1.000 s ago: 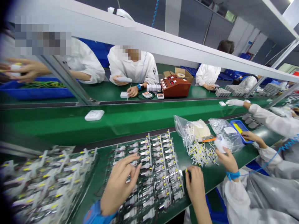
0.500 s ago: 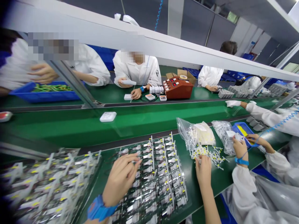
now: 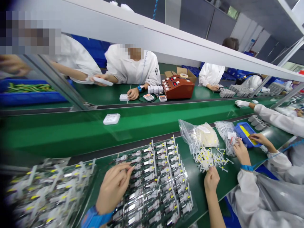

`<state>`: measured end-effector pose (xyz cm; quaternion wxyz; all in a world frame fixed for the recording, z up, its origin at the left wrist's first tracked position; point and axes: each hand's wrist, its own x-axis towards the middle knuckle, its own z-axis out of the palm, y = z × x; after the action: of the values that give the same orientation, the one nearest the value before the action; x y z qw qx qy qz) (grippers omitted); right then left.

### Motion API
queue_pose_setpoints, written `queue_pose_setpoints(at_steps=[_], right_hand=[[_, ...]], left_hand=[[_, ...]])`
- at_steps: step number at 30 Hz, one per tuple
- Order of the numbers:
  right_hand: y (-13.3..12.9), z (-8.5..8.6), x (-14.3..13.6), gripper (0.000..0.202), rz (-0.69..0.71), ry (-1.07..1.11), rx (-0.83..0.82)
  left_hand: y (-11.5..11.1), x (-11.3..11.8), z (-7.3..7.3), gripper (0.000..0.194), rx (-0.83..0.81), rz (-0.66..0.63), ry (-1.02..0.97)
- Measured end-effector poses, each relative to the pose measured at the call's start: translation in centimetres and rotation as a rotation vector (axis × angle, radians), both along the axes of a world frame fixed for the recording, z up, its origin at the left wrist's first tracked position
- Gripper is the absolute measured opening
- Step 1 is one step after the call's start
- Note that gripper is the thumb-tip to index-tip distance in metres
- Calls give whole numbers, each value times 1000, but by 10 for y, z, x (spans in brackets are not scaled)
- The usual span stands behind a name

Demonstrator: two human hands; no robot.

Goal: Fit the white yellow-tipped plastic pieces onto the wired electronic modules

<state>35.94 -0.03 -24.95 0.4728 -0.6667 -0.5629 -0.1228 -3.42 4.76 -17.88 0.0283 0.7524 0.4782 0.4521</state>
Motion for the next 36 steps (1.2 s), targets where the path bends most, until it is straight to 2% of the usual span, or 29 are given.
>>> queue_pose_setpoints(at_steps=[5, 14, 18, 21, 23, 29, 36], right_hand=[[1, 1, 2, 48, -35, 13, 3], [8, 8, -12, 52, 40, -56, -18], [12, 14, -13, 41, 32, -115, -65], [15, 17, -14, 19, 56, -176, -139], [18, 16, -14, 10, 64, -209, -180], [17, 8, -13, 11, 70, -251, -227], [14, 3, -10, 12, 69, -216, -185]], left_hand=[[-2, -3, -7, 40, -38, -11, -34], [-2, -7, -19, 41, -44, -14, -41], [0, -7, -19, 41, -24, -32, -36], [0, -7, -19, 41, -17, -44, -29], [0, -8, -22, 41, -12, -45, -25], [0, -12, -30, 42, -1, -52, -5], [0, -12, -32, 42, -3, -71, -3]])
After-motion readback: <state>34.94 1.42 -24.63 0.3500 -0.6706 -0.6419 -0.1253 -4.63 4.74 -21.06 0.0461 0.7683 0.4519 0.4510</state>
